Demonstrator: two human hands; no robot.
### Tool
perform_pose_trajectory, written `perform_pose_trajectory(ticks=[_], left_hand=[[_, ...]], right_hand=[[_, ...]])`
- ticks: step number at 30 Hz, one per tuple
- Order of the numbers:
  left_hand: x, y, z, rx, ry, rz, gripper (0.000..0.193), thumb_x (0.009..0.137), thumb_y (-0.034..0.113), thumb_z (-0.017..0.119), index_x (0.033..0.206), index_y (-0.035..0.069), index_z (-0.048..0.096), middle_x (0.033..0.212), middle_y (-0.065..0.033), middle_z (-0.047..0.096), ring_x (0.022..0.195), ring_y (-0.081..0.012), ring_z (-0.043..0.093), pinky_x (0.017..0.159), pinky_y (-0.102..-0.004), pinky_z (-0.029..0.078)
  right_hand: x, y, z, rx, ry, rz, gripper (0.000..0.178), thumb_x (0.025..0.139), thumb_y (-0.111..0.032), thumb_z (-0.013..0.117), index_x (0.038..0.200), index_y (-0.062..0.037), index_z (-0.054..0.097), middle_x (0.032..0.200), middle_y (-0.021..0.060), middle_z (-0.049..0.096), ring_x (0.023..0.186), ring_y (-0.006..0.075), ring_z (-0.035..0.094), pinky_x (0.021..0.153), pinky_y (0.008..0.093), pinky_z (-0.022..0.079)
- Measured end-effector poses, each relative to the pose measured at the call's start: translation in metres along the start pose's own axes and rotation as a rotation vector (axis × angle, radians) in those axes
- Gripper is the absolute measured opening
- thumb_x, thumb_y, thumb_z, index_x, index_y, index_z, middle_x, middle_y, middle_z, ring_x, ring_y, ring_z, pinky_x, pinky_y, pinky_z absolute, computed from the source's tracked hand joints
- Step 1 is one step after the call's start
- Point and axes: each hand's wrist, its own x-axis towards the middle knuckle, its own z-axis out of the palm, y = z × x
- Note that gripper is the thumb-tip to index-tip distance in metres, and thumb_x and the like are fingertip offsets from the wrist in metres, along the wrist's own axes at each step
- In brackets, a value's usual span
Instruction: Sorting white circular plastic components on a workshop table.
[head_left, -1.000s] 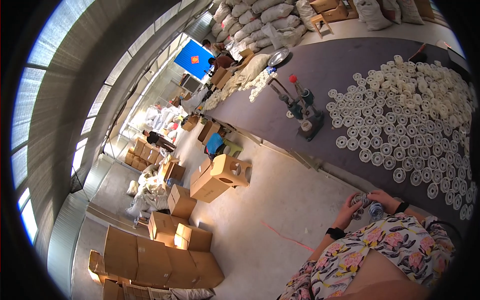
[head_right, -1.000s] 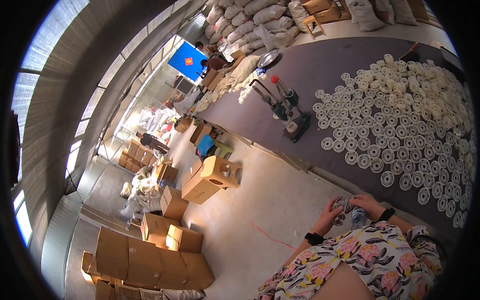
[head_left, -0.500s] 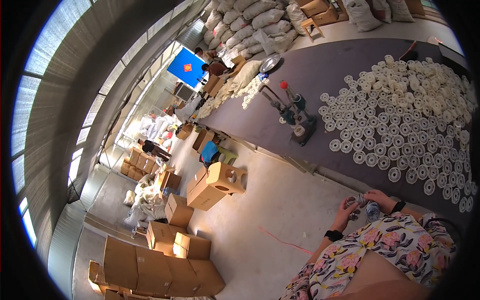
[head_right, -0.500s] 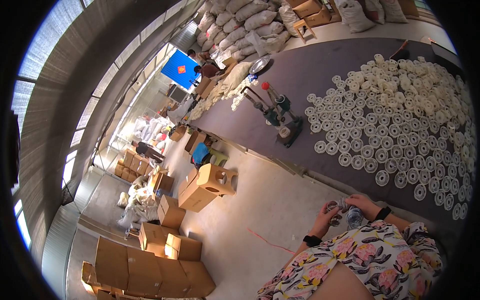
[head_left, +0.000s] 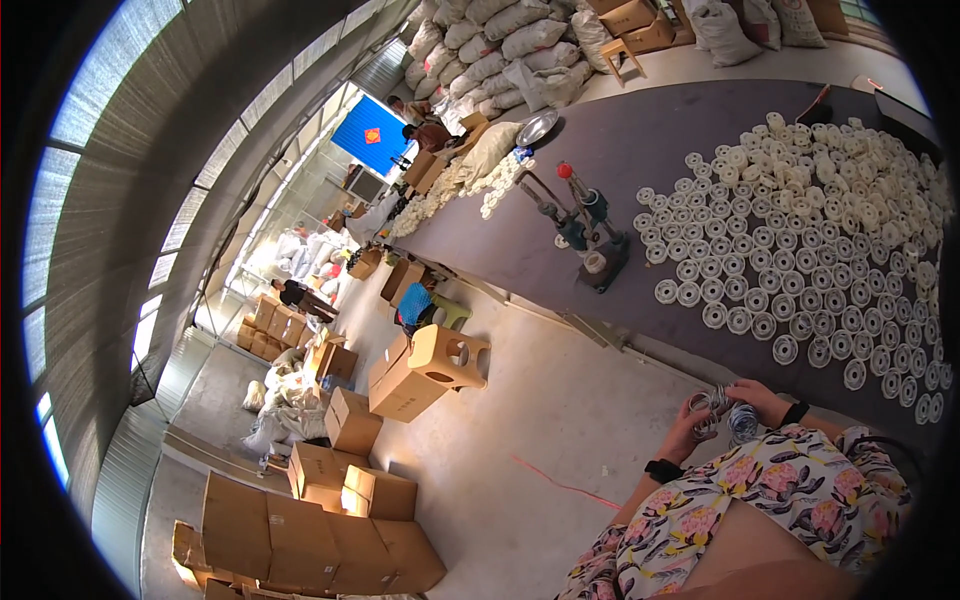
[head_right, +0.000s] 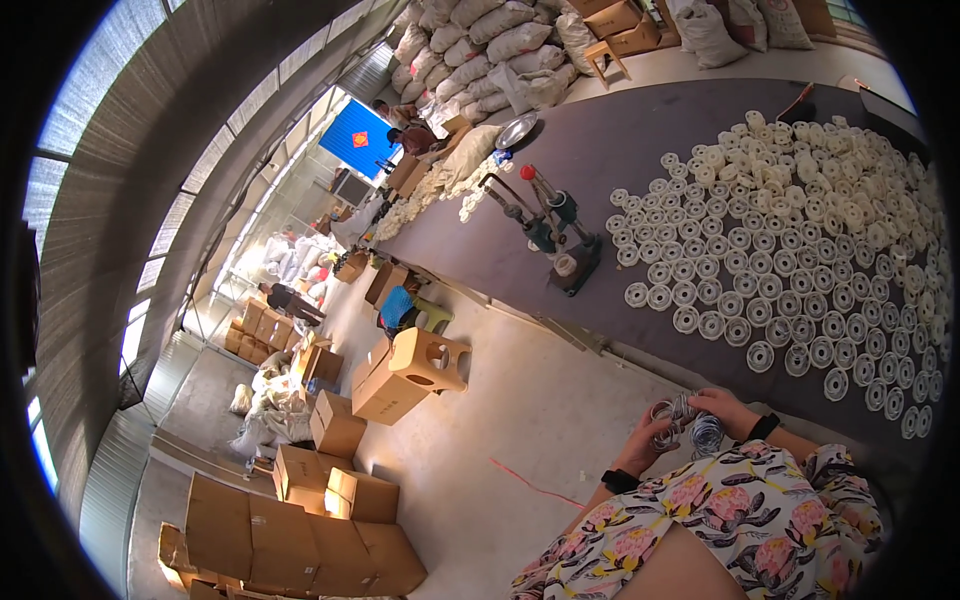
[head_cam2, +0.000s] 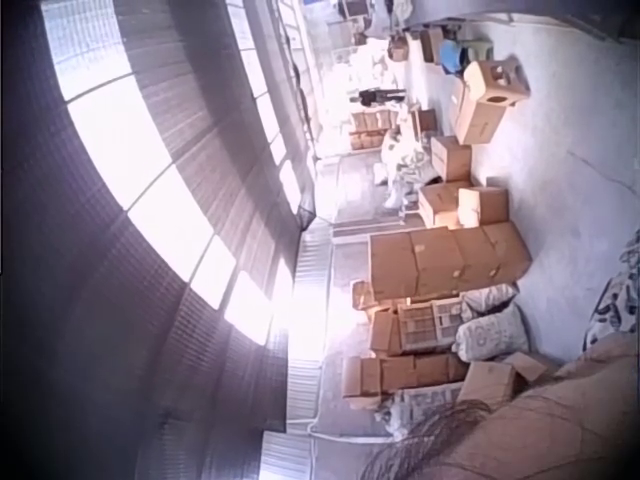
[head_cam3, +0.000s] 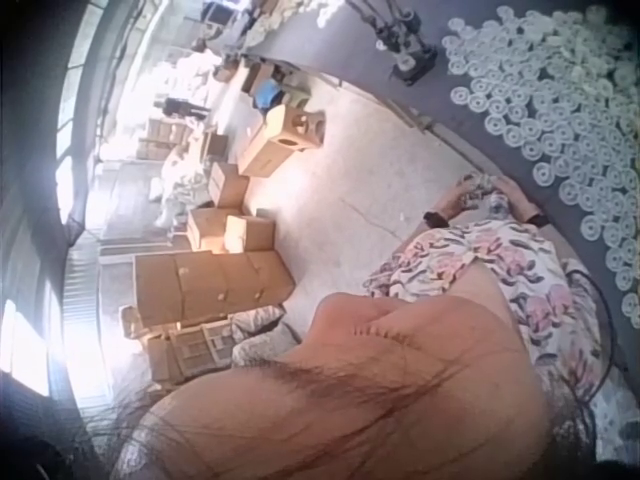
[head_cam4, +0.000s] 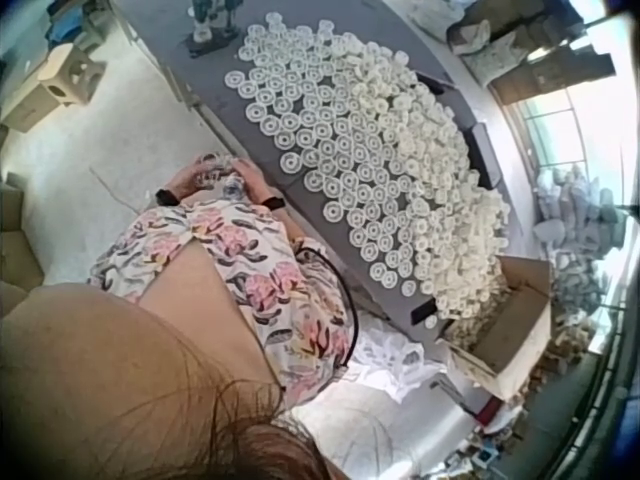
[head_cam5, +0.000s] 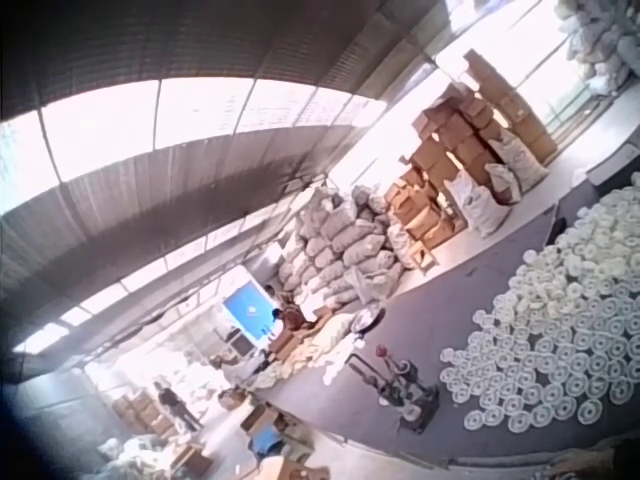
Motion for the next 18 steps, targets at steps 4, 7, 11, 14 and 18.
perform_pose_trajectory(ticks=[4, 7, 11, 14, 18], left_hand=[[0.005, -0.006, -0.009, 0.033, -0.008, 0.0, 0.037, 0.081, 0.029, 0.055, 0.114, 0.017, 0.043, 0.09, 0.0015, 0.054, 0.08, -0.0096, 0.053, 0.055, -0.0253, 0.046], [0.005, -0.001, -0.003, -0.001, 0.102, -0.062, 0.029, 0.082, 0.032, 0.053, 0.106, 0.016, 0.048, 0.079, 0.003, 0.053, 0.071, -0.008, 0.052, 0.052, -0.0244, 0.044], [0.005, 0.002, 0.003, 0.008, 0.11, -0.05, 0.028, 0.084, 0.033, 0.051, 0.104, 0.013, 0.05, 0.077, 0.0022, 0.053, 0.065, -0.0078, 0.051, 0.051, -0.0229, 0.042], [0.01, -0.002, -0.001, -0.004, 0.086, -0.027, 0.03, 0.084, 0.028, 0.051, 0.107, 0.01, 0.048, 0.081, 0.0002, 0.054, 0.067, -0.0092, 0.054, 0.052, -0.0235, 0.044], [0.006, 0.0, 0.003, -0.028, 0.081, 0.069, 0.038, 0.082, 0.017, 0.054, 0.115, 0.004, 0.043, 0.099, -0.0067, 0.055, 0.079, -0.0125, 0.058, 0.059, -0.0223, 0.045]], right_hand=[[-0.004, -0.008, 0.006, 0.031, -0.044, 0.005, 0.023, 0.083, -0.022, 0.051, 0.085, 0.0001, 0.054, 0.078, 0.0096, 0.059, 0.064, 0.0125, 0.057, 0.057, 0.0231, 0.044], [-0.001, -0.005, 0.003, 0.037, -0.012, 0.017, 0.024, 0.084, -0.023, 0.049, 0.088, 0.0004, 0.054, 0.078, 0.0095, 0.06, 0.064, 0.013, 0.058, 0.057, 0.0226, 0.044], [0.005, -0.001, -0.005, -0.024, -0.128, -0.006, 0.029, 0.084, -0.023, 0.051, 0.096, 0.0034, 0.05, 0.082, 0.0129, 0.06, 0.071, 0.0165, 0.059, 0.06, 0.0252, 0.046], [-0.004, -0.011, 0.005, -0.046, -0.096, 0.0, 0.029, 0.083, -0.024, 0.052, 0.093, 0.0029, 0.05, 0.082, 0.0134, 0.06, 0.07, 0.0164, 0.059, 0.06, 0.0249, 0.046], [-0.004, -0.013, 0.005, -0.078, -0.081, 0.023, 0.026, 0.082, -0.023, 0.053, 0.088, 0.0022, 0.052, 0.082, 0.0126, 0.059, 0.071, 0.0148, 0.058, 0.059, 0.0243, 0.045]])
